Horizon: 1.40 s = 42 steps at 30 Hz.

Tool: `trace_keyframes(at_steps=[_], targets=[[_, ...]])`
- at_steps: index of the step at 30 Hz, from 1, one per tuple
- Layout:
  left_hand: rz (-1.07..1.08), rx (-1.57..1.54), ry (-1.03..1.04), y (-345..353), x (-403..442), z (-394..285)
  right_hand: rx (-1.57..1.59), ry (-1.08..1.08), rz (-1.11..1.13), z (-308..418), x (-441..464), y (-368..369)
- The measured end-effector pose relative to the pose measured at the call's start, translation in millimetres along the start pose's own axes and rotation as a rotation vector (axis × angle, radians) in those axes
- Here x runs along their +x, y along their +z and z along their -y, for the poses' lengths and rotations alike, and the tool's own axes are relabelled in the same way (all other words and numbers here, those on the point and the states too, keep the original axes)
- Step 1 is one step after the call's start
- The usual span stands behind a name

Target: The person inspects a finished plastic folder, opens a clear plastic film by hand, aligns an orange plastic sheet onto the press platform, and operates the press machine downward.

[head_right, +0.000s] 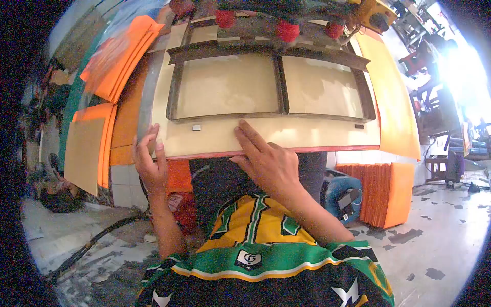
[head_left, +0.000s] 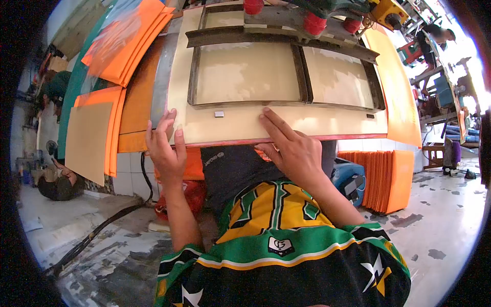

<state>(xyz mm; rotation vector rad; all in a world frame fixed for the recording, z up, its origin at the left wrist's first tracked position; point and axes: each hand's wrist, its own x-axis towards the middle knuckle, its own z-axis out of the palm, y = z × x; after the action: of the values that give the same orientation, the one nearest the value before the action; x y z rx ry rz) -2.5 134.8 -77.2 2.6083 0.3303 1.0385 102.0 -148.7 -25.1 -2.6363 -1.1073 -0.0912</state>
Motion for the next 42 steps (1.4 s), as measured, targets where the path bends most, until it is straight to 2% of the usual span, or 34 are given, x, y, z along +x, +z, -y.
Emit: trace_keyframes(at_steps=[14,21,26,32,42], targets=[[0.022,-0.033,-0.031,1,-2,0,-0.026,-0.030,-0.075,-4,-2,8],[0.011,0.026,0.074,5,1,3,-0.024,-0.058,-0.180,-8,-4,16],[0.100,0.162,0.146,-1,1,2,-0.034,-0.045,-0.110,-6,-4,10],[0.148,0.129,0.091,2,2,2,-0.025,-0.043,-0.105,-8,-4,14],[0.052,0.127,0.045,2,3,-5,-0.016,-0.088,-0.167,-6,-1,14]])
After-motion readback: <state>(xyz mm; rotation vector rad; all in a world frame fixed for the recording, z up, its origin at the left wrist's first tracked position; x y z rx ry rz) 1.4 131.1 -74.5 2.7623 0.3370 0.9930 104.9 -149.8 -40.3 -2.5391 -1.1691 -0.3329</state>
